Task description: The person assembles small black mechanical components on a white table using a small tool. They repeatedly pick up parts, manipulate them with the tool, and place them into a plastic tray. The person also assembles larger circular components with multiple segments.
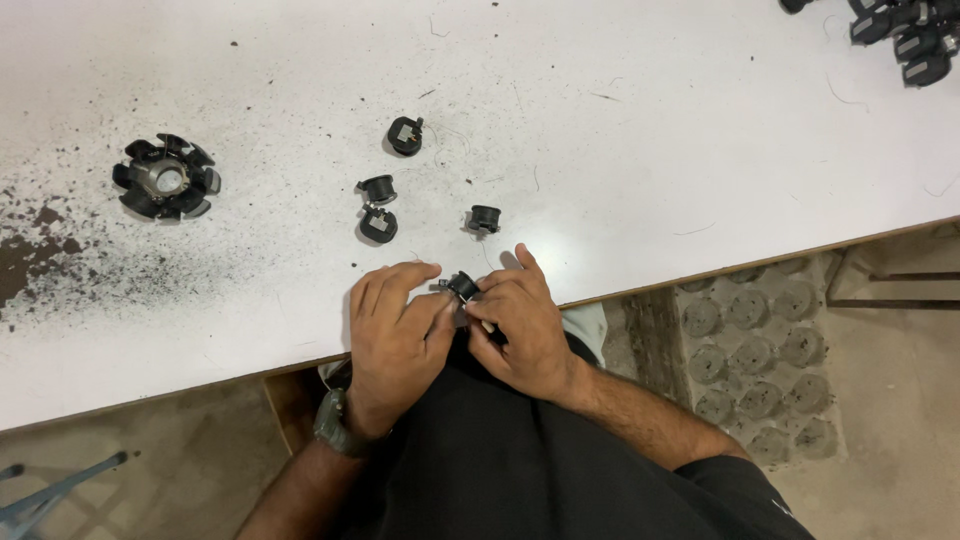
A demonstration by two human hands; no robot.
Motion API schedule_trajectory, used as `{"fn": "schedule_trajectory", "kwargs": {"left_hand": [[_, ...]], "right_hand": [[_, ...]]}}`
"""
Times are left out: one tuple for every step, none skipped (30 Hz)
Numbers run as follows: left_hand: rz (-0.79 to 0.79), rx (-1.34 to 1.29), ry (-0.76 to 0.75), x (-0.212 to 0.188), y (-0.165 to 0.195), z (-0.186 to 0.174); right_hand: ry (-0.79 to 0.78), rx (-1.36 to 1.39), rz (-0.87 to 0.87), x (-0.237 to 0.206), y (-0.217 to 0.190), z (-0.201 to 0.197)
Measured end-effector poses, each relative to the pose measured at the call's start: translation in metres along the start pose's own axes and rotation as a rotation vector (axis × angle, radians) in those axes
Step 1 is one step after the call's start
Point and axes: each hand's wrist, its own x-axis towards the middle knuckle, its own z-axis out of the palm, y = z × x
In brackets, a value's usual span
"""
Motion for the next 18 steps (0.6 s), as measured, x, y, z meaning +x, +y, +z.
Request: {"fn": "schedule_trajectory", "kwargs": {"left_hand": [[-0.032, -0.011, -0.015, 0.001, 0.0, 0.0], [-0.068, -0.022, -0.03, 0.001, -0.001, 0.0], [-0.082, -0.011, -0.04, 0.001, 0.0, 0.0], [-0.095, 0.001, -0.049, 0.001, -0.001, 0.001], [-0.108, 0.012, -0.058, 0.0, 0.0, 0.001], [-0.113, 0.006, -0.059, 0.0, -0.001, 0.0], [-0.114, 0.001, -0.059, -0.001, 0.0, 0.001], [-0.115, -0.005, -0.058, -0.001, -0.001, 0.001], [-0.117, -0.011, -0.057, -0.002, -0.001, 0.001], [-0.121, -0.018, -0.059, -0.003, -0.002, 0.001], [-0.123, -0.025, -0.062, -0.003, -0.003, 0.002], [-0.126, -0.032, -0.066, -0.004, -0.004, 0.002], [-0.129, -0.038, -0.07, -0.005, -0.004, 0.002], [-0.132, -0.043, -0.075, -0.006, -0.006, 0.002], [-0.129, -0.043, -0.078, -0.006, -0.006, 0.002], [-0.124, -0.043, -0.081, -0.007, -0.007, 0.002], [-0.119, -0.043, -0.084, -0.006, -0.006, 0.001], [-0.122, -0.043, -0.094, -0.006, -0.007, 0.0]], "right_hand": [[0.002, -0.003, -0.005, -0.001, 0.001, 0.001], [0.001, -0.004, -0.009, -0.001, 0.001, 0.002], [0.009, -0.012, -0.011, -0.003, 0.002, 0.003], [0.018, -0.022, -0.013, -0.003, 0.003, 0.004], [0.027, -0.031, -0.015, -0.004, 0.004, 0.006], [0.042, -0.025, -0.047, -0.006, 0.004, 0.008], [0.061, -0.021, -0.08, -0.008, 0.004, 0.008], [0.079, -0.017, -0.113, -0.009, 0.005, 0.01], [0.068, -0.009, -0.124, -0.01, 0.006, 0.011], [0.055, 0.0, -0.132, -0.012, 0.006, 0.013], [0.044, 0.009, -0.139, -0.014, 0.006, 0.014], [0.05, -0.004, -0.131, -0.014, 0.007, 0.015], [0.056, -0.017, -0.124, -0.015, 0.008, 0.016], [0.062, -0.029, -0.117, -0.015, 0.008, 0.017], [0.059, -0.042, -0.117, -0.015, 0.008, 0.018], [0.056, -0.056, -0.117, -0.014, 0.008, 0.019], [0.053, -0.071, -0.118, -0.014, 0.008, 0.019], [0.033, -0.068, -0.112, -0.013, 0.006, 0.019]]}}
